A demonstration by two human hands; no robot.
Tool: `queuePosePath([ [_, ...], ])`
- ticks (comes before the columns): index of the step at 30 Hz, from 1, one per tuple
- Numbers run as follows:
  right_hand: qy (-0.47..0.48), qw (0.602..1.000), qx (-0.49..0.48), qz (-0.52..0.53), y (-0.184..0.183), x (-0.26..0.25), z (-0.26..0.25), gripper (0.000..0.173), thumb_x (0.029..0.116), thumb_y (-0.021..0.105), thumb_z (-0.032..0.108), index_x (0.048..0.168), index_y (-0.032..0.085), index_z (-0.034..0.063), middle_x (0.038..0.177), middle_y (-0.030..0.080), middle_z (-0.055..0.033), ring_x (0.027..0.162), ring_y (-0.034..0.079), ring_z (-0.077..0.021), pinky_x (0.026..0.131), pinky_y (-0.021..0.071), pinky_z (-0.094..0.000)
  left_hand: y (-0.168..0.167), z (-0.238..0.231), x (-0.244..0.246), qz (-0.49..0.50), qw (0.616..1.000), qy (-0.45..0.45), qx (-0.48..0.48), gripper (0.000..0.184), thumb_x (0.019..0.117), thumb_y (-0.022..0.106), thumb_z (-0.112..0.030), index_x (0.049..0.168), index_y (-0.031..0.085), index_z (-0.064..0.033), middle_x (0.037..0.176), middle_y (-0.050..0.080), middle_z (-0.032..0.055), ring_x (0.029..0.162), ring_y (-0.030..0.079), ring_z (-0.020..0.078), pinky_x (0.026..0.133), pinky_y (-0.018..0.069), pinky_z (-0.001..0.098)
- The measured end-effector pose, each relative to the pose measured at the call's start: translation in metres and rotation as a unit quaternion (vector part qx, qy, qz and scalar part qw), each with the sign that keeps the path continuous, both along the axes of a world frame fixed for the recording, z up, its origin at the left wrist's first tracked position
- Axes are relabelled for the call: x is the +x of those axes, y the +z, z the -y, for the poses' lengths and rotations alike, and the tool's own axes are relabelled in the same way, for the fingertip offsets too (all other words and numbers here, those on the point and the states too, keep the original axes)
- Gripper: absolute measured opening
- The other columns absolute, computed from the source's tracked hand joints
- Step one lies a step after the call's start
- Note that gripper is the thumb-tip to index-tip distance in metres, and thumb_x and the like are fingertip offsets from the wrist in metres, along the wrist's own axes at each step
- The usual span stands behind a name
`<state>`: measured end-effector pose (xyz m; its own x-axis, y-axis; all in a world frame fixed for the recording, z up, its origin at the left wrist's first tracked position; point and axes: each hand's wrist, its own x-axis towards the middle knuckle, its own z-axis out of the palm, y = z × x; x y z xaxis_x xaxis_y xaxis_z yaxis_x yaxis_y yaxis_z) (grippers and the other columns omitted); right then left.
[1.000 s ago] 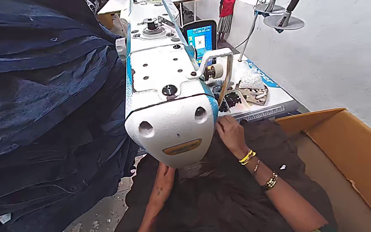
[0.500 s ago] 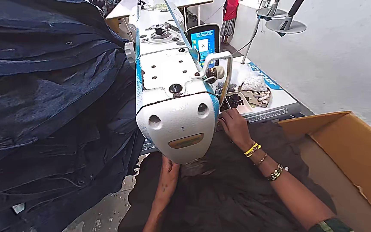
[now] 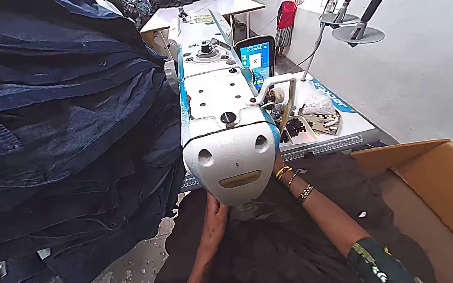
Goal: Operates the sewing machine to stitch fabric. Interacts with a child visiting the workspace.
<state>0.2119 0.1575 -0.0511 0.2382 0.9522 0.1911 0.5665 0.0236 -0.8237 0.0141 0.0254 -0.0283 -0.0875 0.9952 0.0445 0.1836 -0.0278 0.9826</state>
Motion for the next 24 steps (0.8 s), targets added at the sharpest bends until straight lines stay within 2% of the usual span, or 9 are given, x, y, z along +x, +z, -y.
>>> queuePosePath([
  [3,-0.009,0.994,0.030,-0.109,0.006,-0.001,-0.003,0.049,0.1062,0.048,0.018,0.141,0.047,-0.0163,0.140,0.055,-0.0328,0.137,0.052,-0.0309,0.118,0.0355,-0.0365,0.001,0.000,0.000,0.005,1.000,0.001,0.000,0.055,0.0994,0.048,-0.018,0.143,0.036,0.0138,0.127,0.060,0.0172,0.113,0.058,0.0007,0.098,0.0460,0.0160],
  [6,-0.028,0.982,0.072,-0.172,0.020,-0.006,0.000,0.050,0.1038,0.052,0.014,0.141,0.045,-0.0180,0.141,0.053,-0.0335,0.137,0.051,-0.0281,0.117,0.0347,-0.0307,0.001,0.000,-0.001,0.005,1.000,0.002,-0.006,0.055,0.0986,0.049,-0.017,0.142,0.037,0.0140,0.127,0.059,0.0181,0.113,0.058,0.0020,0.098,0.0464,0.0173],
  [8,-0.024,0.987,0.058,-0.149,0.023,-0.006,0.003,0.049,0.1053,0.051,0.016,0.142,0.045,-0.0166,0.142,0.053,-0.0332,0.138,0.051,-0.0305,0.118,0.0347,-0.0335,0.000,-0.001,-0.002,0.012,1.000,-0.001,-0.008,0.054,0.0982,0.050,-0.017,0.140,0.038,0.0155,0.124,0.060,0.0159,0.110,0.058,-0.0011,0.095,0.0469,0.0149],
  [10,-0.014,1.000,-0.008,-0.020,0.027,-0.006,0.012,0.045,0.1085,0.043,0.017,0.141,0.050,-0.0129,0.134,0.060,-0.0316,0.127,0.059,-0.0369,0.111,0.0427,-0.0423,0.000,-0.001,-0.004,0.015,1.000,-0.009,-0.014,0.050,0.0982,0.049,-0.015,0.134,0.039,0.0179,0.116,0.058,0.0129,0.105,0.057,-0.0034,0.090,0.0472,0.0124],
  [11,0.020,0.993,-0.037,0.106,0.024,-0.005,0.016,0.043,0.1087,0.040,0.013,0.142,0.050,-0.0127,0.127,0.063,-0.0339,0.116,0.064,-0.0466,0.099,0.0485,-0.0534,0.001,-0.001,-0.003,0.020,1.000,-0.010,-0.017,0.050,0.0980,0.049,-0.014,0.134,0.038,0.0192,0.115,0.058,0.0130,0.104,0.057,-0.0036,0.090,0.0467,0.0121],
  [13,0.074,0.969,-0.034,0.234,0.016,-0.001,0.029,0.037,0.1059,0.046,0.009,0.136,0.055,-0.0121,0.128,0.063,-0.0338,0.104,0.067,-0.0523,0.083,0.0531,-0.0611,0.002,-0.001,-0.003,0.024,0.999,-0.013,-0.022,0.051,0.0973,0.049,-0.015,0.134,0.037,0.0192,0.115,0.057,0.0122,0.104,0.056,-0.0047,0.090,0.0463,0.0112],
  [16,0.069,0.970,0.042,0.230,0.004,0.006,0.054,0.024,0.1007,0.057,0.013,0.109,0.066,-0.0078,0.102,0.068,-0.0280,0.094,0.070,-0.0462,0.071,0.0564,-0.0562,0.000,-0.001,-0.003,0.026,1.000,-0.009,-0.013,0.054,0.0972,0.051,-0.018,0.135,0.037,0.0183,0.116,0.059,0.0120,0.104,0.057,-0.0043,0.092,0.0471,0.0124],
  [19,0.081,0.977,0.073,0.182,-0.009,0.022,0.069,0.023,0.1001,0.058,0.016,0.103,0.068,-0.0037,0.099,0.069,-0.0217,0.094,0.071,-0.0376,0.077,0.0584,-0.0502,0.000,-0.001,-0.002,0.038,0.999,-0.003,-0.012,0.056,0.0985,0.051,-0.016,0.143,0.034,0.0145,0.122,0.061,0.0130,0.108,0.059,-0.0045,0.095,0.0474,0.0125],
  [24,0.097,0.987,0.082,0.099,-0.007,0.039,0.078,0.020,0.0968,0.063,0.017,0.099,0.071,-0.0022,0.088,0.070,-0.0149,0.079,0.070,-0.0261,0.073,0.0565,-0.0432,0.001,-0.003,-0.001,0.038,0.999,0.000,-0.020,0.059,0.0992,0.050,-0.018,0.145,0.031,0.0133,0.123,0.060,0.0148,0.108,0.058,-0.0020,0.094,0.0473,0.0141],
])
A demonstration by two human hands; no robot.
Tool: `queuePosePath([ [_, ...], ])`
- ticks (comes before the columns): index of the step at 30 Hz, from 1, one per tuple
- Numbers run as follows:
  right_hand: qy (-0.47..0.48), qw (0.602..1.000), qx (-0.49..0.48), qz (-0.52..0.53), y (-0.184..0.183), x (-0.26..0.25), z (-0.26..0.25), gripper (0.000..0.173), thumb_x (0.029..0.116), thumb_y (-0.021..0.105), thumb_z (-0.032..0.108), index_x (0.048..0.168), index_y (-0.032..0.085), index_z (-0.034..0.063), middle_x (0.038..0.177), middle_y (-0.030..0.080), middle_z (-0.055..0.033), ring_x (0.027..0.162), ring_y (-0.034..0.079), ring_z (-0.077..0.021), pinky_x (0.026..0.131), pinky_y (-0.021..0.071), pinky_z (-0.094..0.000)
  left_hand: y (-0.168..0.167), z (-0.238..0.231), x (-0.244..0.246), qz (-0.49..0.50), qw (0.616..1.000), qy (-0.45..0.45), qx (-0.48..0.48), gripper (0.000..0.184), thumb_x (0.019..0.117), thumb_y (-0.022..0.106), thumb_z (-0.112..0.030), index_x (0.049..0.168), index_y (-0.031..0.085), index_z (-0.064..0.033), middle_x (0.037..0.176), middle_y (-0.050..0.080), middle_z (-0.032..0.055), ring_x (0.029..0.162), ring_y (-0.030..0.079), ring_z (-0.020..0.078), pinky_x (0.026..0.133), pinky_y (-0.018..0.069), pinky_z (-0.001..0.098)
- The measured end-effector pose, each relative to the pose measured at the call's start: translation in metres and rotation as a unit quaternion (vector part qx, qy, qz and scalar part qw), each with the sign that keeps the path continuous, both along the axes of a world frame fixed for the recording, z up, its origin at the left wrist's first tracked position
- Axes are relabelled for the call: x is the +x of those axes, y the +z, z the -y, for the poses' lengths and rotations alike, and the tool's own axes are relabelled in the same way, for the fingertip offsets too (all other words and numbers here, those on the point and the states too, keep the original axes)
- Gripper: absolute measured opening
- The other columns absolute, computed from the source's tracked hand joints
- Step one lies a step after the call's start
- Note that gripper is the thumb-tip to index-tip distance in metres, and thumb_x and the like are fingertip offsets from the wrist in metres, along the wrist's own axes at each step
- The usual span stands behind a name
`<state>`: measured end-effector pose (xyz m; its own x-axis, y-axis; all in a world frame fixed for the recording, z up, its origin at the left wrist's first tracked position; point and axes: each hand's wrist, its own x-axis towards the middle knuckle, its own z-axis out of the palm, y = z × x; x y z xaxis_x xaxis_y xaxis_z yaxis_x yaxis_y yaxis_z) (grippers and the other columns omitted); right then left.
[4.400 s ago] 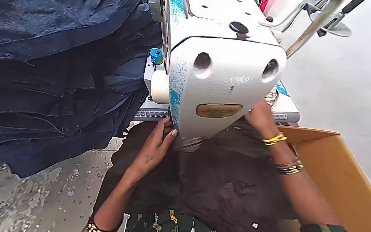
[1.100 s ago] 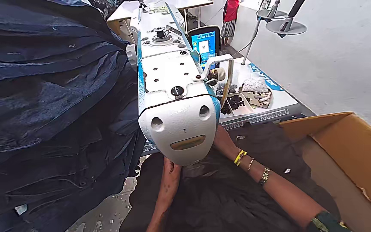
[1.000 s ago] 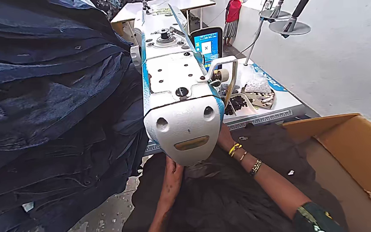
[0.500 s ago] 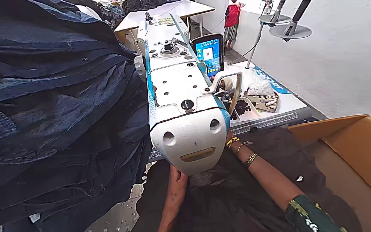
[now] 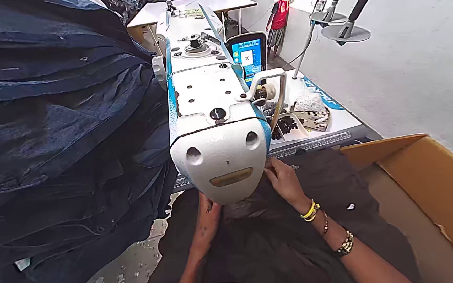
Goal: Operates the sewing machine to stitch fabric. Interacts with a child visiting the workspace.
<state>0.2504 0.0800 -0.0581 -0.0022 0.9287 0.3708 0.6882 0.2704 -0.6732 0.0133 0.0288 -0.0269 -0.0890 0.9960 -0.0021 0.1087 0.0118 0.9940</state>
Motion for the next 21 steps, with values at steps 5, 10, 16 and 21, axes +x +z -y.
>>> queuePosePath([
  [5,0.046,0.995,-0.010,-0.088,0.026,-0.005,0.001,0.017,0.0943,0.067,0.017,0.096,0.070,0.0000,0.080,0.069,-0.0059,0.067,0.065,-0.0079,0.064,0.0549,-0.0240,-0.003,-0.002,-0.003,-0.063,0.998,0.014,-0.004,0.053,0.0982,0.052,-0.026,0.136,0.043,0.0096,0.112,0.062,0.0113,0.099,0.061,0.0041,0.088,0.0516,0.0227],
  [10,0.106,0.982,0.159,0.011,0.052,-0.021,0.011,0.014,0.0876,0.070,0.017,0.083,0.069,0.0044,0.074,0.069,-0.0057,0.066,0.064,-0.0100,0.061,0.0510,-0.0245,0.031,0.046,-0.021,-0.146,0.962,-0.158,0.167,0.036,0.1004,0.059,-0.027,0.071,0.058,-0.0054,0.055,0.047,-0.0036,0.049,0.043,-0.0016,0.048,0.0364,0.0162],
  [16,0.264,0.859,0.379,0.220,0.068,-0.050,0.024,0.022,0.0983,0.055,0.010,0.080,0.067,0.0081,0.061,0.058,-0.0041,0.056,0.058,-0.0204,0.052,0.0445,-0.0313,0.021,0.064,-0.043,-0.134,0.964,-0.183,0.139,0.027,0.1011,0.061,-0.033,0.092,0.072,-0.0091,0.073,0.066,-0.0067,0.064,0.057,-0.0072,0.059,0.0473,0.0113],
  [21,0.238,0.868,0.360,0.247,0.072,-0.051,0.014,0.023,0.0955,0.056,0.009,0.077,0.069,0.0079,0.061,0.062,-0.0061,0.061,0.064,-0.0224,0.055,0.0474,-0.0336,0.019,0.061,-0.035,-0.129,0.963,-0.181,0.154,0.024,0.1019,0.061,-0.026,0.102,0.075,-0.0069,0.087,0.074,-0.0041,0.077,0.064,-0.0078,0.071,0.0517,0.0103],
])
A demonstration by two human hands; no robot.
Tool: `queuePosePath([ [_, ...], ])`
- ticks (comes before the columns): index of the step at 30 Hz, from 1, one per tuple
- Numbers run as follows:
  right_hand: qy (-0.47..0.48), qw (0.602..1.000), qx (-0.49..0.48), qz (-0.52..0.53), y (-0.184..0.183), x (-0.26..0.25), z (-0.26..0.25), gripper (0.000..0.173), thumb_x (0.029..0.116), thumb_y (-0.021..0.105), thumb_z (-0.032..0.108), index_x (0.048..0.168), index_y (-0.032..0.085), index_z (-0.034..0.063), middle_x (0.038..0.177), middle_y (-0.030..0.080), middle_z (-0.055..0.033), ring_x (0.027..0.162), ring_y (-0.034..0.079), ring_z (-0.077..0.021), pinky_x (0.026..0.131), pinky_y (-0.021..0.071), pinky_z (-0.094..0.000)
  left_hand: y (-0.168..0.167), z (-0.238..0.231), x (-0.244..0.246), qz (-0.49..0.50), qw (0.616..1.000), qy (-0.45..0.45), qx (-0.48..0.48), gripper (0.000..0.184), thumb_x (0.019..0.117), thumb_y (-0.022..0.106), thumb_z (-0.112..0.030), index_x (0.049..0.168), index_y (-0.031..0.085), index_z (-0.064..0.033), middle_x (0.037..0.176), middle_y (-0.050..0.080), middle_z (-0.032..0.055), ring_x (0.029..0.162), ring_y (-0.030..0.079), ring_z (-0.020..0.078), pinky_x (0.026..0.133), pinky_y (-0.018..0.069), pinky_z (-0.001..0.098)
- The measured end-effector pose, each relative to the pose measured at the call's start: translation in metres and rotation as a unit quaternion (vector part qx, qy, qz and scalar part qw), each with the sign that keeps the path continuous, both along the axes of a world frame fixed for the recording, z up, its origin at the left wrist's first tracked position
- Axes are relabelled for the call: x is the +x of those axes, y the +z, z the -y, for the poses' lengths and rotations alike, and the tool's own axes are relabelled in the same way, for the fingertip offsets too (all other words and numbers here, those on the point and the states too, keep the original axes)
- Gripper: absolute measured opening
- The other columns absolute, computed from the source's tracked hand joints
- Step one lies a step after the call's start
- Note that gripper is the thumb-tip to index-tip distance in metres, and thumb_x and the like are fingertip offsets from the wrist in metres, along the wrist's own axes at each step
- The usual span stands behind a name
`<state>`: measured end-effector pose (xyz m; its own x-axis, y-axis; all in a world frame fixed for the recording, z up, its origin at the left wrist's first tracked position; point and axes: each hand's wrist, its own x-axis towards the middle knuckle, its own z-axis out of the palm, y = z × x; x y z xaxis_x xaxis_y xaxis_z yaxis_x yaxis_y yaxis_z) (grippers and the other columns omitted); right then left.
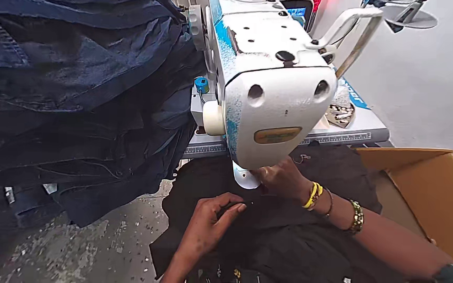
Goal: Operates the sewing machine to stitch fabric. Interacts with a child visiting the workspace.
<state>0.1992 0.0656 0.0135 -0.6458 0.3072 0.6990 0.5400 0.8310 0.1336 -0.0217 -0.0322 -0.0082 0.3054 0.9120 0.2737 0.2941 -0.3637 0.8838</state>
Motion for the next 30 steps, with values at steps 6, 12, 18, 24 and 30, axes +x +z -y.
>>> queuePosePath([
  [6,0.027,0.984,-0.143,-0.102,-0.001,-0.003,0.017,0.025,0.1020,0.055,0.021,0.085,0.066,0.0060,0.070,0.066,-0.0062,0.066,0.065,-0.0176,0.062,0.0520,-0.0297,0.006,-0.008,0.013,0.004,0.998,0.015,0.053,0.022,0.1009,0.062,-0.023,0.100,0.075,-0.0051,0.087,0.074,-0.0027,0.078,0.064,-0.0078,0.072,0.0515,0.0097],
  [12,0.005,0.903,-0.380,-0.198,-0.013,0.006,0.046,0.032,0.1012,0.062,0.029,0.114,0.060,-0.0004,0.089,0.070,-0.0067,0.081,0.068,-0.0157,0.075,0.0567,-0.0341,0.011,-0.029,-0.053,-0.060,0.982,0.159,0.080,0.025,0.0998,0.062,-0.027,0.098,0.076,-0.0067,0.094,0.075,-0.0046,0.086,0.066,-0.0069,0.081,0.0547,0.0151],
  [18,-0.081,0.874,-0.433,-0.206,-0.018,0.019,0.015,0.030,0.0963,0.067,0.032,0.105,0.062,0.0037,0.068,0.058,0.0047,0.059,0.053,-0.0009,0.059,0.0461,-0.0208,-0.024,-0.028,-0.098,-0.151,0.945,0.289,-0.027,0.030,0.0973,0.062,-0.034,0.101,0.076,-0.0071,0.089,0.073,0.0008,0.079,0.065,0.0014,0.075,0.0518,0.0277],
  [24,-0.135,0.833,-0.499,-0.195,-0.004,0.000,0.001,0.040,0.0850,0.076,0.032,0.107,0.067,-0.0004,0.079,0.064,0.0006,0.073,0.059,-0.0055,0.070,0.0495,-0.0294,-0.035,-0.014,-0.100,-0.123,0.939,0.315,-0.060,0.028,0.0966,0.063,-0.031,0.099,0.075,-0.0058,0.090,0.072,-0.0024,0.079,0.063,-0.0061,0.076,0.0504,0.0178],
  [30,-0.125,0.844,-0.491,-0.176,-0.004,0.002,0.004,0.030,0.0908,0.070,0.033,0.097,0.067,0.0032,0.072,0.059,0.0004,0.069,0.056,-0.0103,0.066,0.0466,-0.0345,-0.044,-0.025,-0.095,-0.130,0.942,0.302,-0.062,0.027,0.0976,0.063,-0.028,0.102,0.075,-0.0038,0.092,0.073,0.0021,0.081,0.064,0.0000,0.079,0.0508,0.0255],
])
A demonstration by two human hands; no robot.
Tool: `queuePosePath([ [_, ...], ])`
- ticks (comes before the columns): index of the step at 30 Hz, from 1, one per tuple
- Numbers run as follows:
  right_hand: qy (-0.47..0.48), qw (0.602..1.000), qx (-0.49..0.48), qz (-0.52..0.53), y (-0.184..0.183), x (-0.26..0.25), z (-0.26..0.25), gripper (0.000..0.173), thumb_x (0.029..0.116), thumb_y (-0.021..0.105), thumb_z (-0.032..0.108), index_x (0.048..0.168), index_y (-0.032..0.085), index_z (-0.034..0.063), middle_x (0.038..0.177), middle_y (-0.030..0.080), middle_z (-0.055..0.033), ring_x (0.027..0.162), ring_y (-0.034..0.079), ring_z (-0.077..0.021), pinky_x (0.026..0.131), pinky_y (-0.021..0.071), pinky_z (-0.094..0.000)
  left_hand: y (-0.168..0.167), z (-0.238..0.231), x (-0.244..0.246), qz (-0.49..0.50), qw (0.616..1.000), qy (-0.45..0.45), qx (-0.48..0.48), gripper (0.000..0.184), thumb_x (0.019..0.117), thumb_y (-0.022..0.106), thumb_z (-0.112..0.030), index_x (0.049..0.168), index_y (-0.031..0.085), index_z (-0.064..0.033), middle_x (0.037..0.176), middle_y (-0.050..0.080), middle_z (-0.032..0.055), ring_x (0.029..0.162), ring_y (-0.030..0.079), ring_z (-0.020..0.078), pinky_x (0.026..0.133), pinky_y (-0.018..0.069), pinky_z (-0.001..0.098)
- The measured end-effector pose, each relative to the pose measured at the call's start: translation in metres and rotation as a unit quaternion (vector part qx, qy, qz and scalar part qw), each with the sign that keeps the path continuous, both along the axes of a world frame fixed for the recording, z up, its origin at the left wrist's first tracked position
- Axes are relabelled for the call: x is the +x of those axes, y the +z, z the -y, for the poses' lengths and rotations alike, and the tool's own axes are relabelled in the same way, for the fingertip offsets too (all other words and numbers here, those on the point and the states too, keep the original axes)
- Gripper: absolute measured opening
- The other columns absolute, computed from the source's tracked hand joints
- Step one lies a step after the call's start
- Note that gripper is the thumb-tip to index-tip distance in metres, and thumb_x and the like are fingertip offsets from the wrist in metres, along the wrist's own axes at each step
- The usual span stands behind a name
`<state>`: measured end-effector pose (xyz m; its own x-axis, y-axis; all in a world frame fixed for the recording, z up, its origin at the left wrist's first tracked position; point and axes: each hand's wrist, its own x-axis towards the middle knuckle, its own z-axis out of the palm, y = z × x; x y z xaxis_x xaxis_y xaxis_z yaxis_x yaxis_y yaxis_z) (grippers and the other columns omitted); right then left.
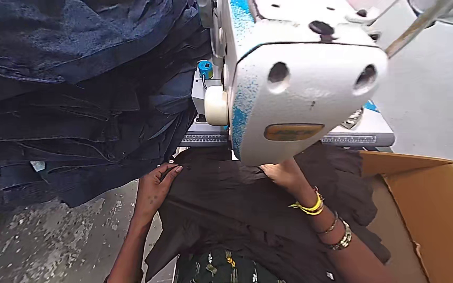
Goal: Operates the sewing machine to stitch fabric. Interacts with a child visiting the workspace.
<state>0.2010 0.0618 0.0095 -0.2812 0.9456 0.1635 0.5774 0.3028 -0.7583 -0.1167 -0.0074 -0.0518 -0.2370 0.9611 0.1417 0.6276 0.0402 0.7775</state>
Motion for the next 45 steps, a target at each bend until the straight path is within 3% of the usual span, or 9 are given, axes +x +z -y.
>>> queuePosePath([
  [10,-0.034,0.996,0.086,-0.009,-0.017,0.061,-0.007,0.027,0.0995,0.061,0.032,0.106,0.059,0.0058,0.070,0.048,0.0125,0.060,0.043,0.0079,0.059,0.0389,-0.0118,0.035,-0.021,0.028,-0.033,0.995,-0.050,0.078,0.028,0.0977,0.063,-0.035,0.099,0.077,-0.0112,0.089,0.074,-0.0026,0.078,0.064,-0.0027,0.073,0.0500,0.0227],
  [18,-0.039,0.989,0.098,0.108,-0.028,0.105,-0.013,0.041,0.0976,0.063,0.042,0.112,0.066,0.0033,0.061,0.054,0.0017,0.052,0.051,-0.0137,0.052,0.0448,-0.0368,0.023,-0.027,0.031,-0.046,0.994,-0.072,0.071,0.031,0.0976,0.061,-0.038,0.097,0.076,-0.0105,0.086,0.073,-0.0020,0.076,0.064,-0.0016,0.072,0.0509,0.0241],
  [21,-0.188,0.958,0.073,0.202,-0.025,0.159,-0.025,0.041,0.0998,0.062,0.038,0.106,0.069,-0.0011,0.065,0.061,-0.0168,0.059,0.060,-0.0363,0.059,0.0456,-0.0597,0.016,-0.028,0.038,-0.116,0.988,-0.060,0.087,0.036,0.0979,0.060,-0.040,0.095,0.076,-0.0079,0.081,0.073,0.0080,0.074,0.069,0.0211,0.068,0.0509,0.0484],
  [23,-0.266,0.928,0.093,0.245,-0.018,0.161,-0.032,0.035,0.1028,0.060,0.031,0.107,0.071,-0.0014,0.078,0.067,-0.0242,0.074,0.066,-0.0459,0.068,0.0467,-0.0668,0.017,-0.032,0.051,-0.110,0.984,-0.102,0.093,0.034,0.1007,0.057,-0.032,0.104,0.075,-0.0033,0.095,0.073,0.0157,0.091,0.070,0.0334,0.082,0.0518,0.0580],
  [26,-0.180,0.935,0.178,0.250,-0.022,0.122,-0.048,0.025,0.1002,0.063,0.019,0.112,0.074,0.0000,0.105,0.070,-0.0255,0.099,0.069,-0.0457,0.079,0.0542,-0.0637,0.024,-0.039,0.076,0.036,0.975,-0.216,0.025,0.048,0.1075,0.042,-0.033,0.138,0.055,0.0018,0.126,0.065,0.0114,0.118,0.061,0.0124,0.105,0.0481,0.0348],
  [28,-0.127,0.932,0.214,0.263,-0.028,0.093,-0.065,0.031,0.0949,0.071,0.019,0.119,0.072,-0.0007,0.111,0.067,-0.0255,0.105,0.064,-0.0455,0.082,0.0529,-0.0592,0.031,-0.041,0.096,0.122,0.968,-0.218,-0.017,0.054,0.1073,0.042,-0.032,0.145,0.043,0.0069,0.130,0.061,0.0142,0.120,0.058,0.0074,0.105,0.0465,0.0259],
  [36,-0.160,0.889,0.257,0.343,-0.053,0.065,-0.090,0.026,0.0914,0.062,-0.006,0.116,0.069,-0.0058,0.108,0.066,-0.0228,0.099,0.063,-0.0405,0.075,0.0490,-0.0503,0.029,-0.032,0.127,0.161,0.981,-0.105,-0.022,0.050,0.1039,0.042,-0.018,0.141,0.044,0.0140,0.137,0.054,0.0250,0.128,0.052,0.0111,0.109,0.0398,0.0242],
  [42,-0.145,0.934,0.286,0.155,-0.058,0.089,-0.081,0.016,0.0951,0.070,0.016,0.099,0.074,0.0005,0.105,0.070,-0.0191,0.102,0.067,-0.0366,0.086,0.0560,-0.0483,0.032,-0.033,0.131,0.210,0.975,-0.072,-0.020,0.052,0.1022,0.047,-0.013,0.146,0.036,0.0140,0.135,0.055,0.0211,0.120,0.054,-0.0004,0.102,0.0428,0.0146],
  [45,-0.171,0.951,0.254,0.051,-0.038,0.092,-0.070,0.012,0.0943,0.071,0.011,0.097,0.073,-0.0014,0.092,0.072,-0.0153,0.084,0.071,-0.0268,0.075,0.0577,-0.0410,0.028,-0.037,0.134,0.206,0.977,-0.047,-0.010,0.046,0.0987,0.053,-0.013,0.136,0.043,0.0124,0.114,0.061,0.0116,0.103,0.059,-0.0038,0.091,0.0478,0.0135],
])
